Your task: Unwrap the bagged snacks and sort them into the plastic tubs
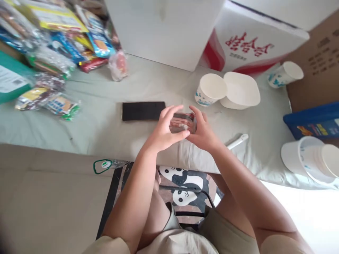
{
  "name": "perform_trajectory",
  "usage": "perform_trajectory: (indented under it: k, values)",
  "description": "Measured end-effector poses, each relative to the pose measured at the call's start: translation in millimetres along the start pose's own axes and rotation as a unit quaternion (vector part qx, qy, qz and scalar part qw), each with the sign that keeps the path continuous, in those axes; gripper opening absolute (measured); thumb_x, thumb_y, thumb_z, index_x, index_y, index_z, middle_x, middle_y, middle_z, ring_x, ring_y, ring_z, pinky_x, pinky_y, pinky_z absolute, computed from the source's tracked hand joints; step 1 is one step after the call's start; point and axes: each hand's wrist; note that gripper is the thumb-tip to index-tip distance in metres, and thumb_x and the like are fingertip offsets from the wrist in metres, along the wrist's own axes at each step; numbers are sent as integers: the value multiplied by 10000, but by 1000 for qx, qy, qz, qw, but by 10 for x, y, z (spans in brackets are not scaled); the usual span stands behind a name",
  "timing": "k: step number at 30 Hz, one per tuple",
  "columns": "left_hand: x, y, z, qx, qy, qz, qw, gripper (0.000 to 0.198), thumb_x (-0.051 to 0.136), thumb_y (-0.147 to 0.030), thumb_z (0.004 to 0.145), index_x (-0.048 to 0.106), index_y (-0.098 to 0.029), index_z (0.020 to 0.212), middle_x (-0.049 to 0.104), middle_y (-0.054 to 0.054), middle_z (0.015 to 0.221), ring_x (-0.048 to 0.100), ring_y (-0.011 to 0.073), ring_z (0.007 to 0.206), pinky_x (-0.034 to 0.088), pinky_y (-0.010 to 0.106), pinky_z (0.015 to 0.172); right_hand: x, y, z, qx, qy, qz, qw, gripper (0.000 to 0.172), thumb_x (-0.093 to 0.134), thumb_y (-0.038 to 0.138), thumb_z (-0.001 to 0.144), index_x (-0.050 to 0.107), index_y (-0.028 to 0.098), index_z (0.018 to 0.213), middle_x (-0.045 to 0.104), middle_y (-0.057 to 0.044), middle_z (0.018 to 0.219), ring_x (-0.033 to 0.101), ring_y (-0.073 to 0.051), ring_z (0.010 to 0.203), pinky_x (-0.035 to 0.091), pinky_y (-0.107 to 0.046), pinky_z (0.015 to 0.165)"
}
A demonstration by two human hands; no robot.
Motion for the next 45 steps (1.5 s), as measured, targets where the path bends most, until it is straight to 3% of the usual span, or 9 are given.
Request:
perform_trajectory:
  k: [4,9,14,17,21,25,28,34,45]
  values:
    - [221,147,22,-18,59,127,990,799,995,-161,500,767,-340,1244,407,107,1658,365,429,1561,269,582,1297,-231,-212,-385,53,1,30,998,828,743,425,807,431,274,1559,348,-199,1662,531,-356,1436,538,-547,1083]
    - [264,259,127,56,-20,187,981,499,884,-38,616,798,-298,1033,735,67,1240,578,337,1346,291,489,1280,-603,-703,-838,54,-117,-59,990,427,492,245,910,641,242,1310,684,-145,1349,652,-326,1283,552,-548,1037]
    - [265,206,150,68,-154,-26,985,325,875,-229,740,707,-273,1014,740,9,1078,652,247,1192,511,353,1012,-761,-1186,-1030,34,-102,-216,970,452,476,203,884,704,222,1274,673,-145,1421,575,-387,1391,407,-640,1159]
    - [345,89,83,25,-123,-167,978,248,745,-443,827,667,-266,982,737,58,1196,664,270,1187,579,370,893,-797,-1251,-1025,37,-105,-217,970,340,466,260,951,748,236,1139,736,-138,1287,668,-358,1232,450,-612,1095]
    - [600,0,-15,-62,-35,-281,957,531,799,-602,713,666,-292,1123,737,103,1153,716,328,1104,623,412,835,-837,-1121,-981,68,-187,-182,963,257,530,338,936,729,234,1061,767,-140,1035,721,-343,1013,520,-549,921]
    - [811,20,0,-124,20,-331,935,669,770,-686,710,654,-284,1232,738,123,1131,720,394,1126,624,499,861,-803,-818,-923,110,-264,74,955,190,610,391,941,638,264,1080,705,-33,803,660,-207,660,516,-376,663]
    - [855,72,61,-131,28,-327,936,720,843,-658,643,657,-273,1222,738,130,1143,720,412,1130,633,510,847,-728,-543,-885,134,-184,273,935,250,635,503,959,582,270,1034,603,45,628,509,-133,461,405,-297,493]
    - [1017,157,96,-87,-41,-246,965,783,867,-171,620,589,-412,1311,699,47,1281,729,355,1153,641,464,830,-597,-228,-872,140,-89,384,908,373,658,602,937,606,237,997,563,63,549,456,-103,411,368,-265,426]
    - [1223,119,33,-72,-150,-276,947,471,872,-281,769,589,-312,1143,649,90,1297,638,359,1298,555,461,996,-423,-19,-856,207,1,453,867,262,672,459,934,626,210,1001,632,43,634,584,-103,479,477,-227,433]
Point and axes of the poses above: each hand's wrist, its own z-axis towards the middle knuckle, its own x-axis out of the palm, y = z × x
